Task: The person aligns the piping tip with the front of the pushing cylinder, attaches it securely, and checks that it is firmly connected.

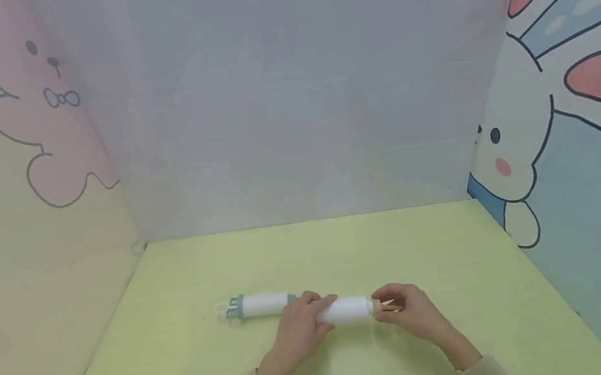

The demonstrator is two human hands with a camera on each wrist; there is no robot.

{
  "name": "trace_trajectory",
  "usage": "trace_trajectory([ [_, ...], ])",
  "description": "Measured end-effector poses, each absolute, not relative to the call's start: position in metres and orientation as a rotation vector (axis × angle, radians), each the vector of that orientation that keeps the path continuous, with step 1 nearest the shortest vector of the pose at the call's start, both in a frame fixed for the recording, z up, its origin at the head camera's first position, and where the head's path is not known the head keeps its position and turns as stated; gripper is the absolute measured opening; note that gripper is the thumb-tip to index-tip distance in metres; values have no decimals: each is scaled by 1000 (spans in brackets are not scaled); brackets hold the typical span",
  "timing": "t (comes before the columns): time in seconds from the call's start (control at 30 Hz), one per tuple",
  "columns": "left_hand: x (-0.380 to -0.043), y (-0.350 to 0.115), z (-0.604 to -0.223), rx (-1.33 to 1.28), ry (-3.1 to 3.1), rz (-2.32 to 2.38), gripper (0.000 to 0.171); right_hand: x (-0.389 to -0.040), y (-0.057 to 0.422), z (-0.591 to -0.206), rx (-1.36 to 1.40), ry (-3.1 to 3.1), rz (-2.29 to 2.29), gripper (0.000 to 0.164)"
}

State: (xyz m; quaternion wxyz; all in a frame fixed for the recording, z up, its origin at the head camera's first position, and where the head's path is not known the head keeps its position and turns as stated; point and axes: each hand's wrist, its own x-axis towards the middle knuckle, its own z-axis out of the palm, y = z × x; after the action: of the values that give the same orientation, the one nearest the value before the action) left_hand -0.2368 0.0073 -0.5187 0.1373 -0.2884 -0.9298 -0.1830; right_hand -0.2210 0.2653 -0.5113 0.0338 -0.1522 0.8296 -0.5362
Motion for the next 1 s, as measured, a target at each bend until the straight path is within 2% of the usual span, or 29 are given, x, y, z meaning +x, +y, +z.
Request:
trace_trajectory([
  [0.43, -236, 4, -522, -849, -2685, -517, 49, -222, 263, -512, -561, 2570, -1598, 29],
  [0.7, -236, 1, -516, -850, -2733, -590, 48, -223, 261, -510, -513, 2532, -1583, 32],
  [1.0, -236, -1, -517, -854, -2747, -614, 48, -226, 262, -510, -542, 2490, -1600, 23],
])
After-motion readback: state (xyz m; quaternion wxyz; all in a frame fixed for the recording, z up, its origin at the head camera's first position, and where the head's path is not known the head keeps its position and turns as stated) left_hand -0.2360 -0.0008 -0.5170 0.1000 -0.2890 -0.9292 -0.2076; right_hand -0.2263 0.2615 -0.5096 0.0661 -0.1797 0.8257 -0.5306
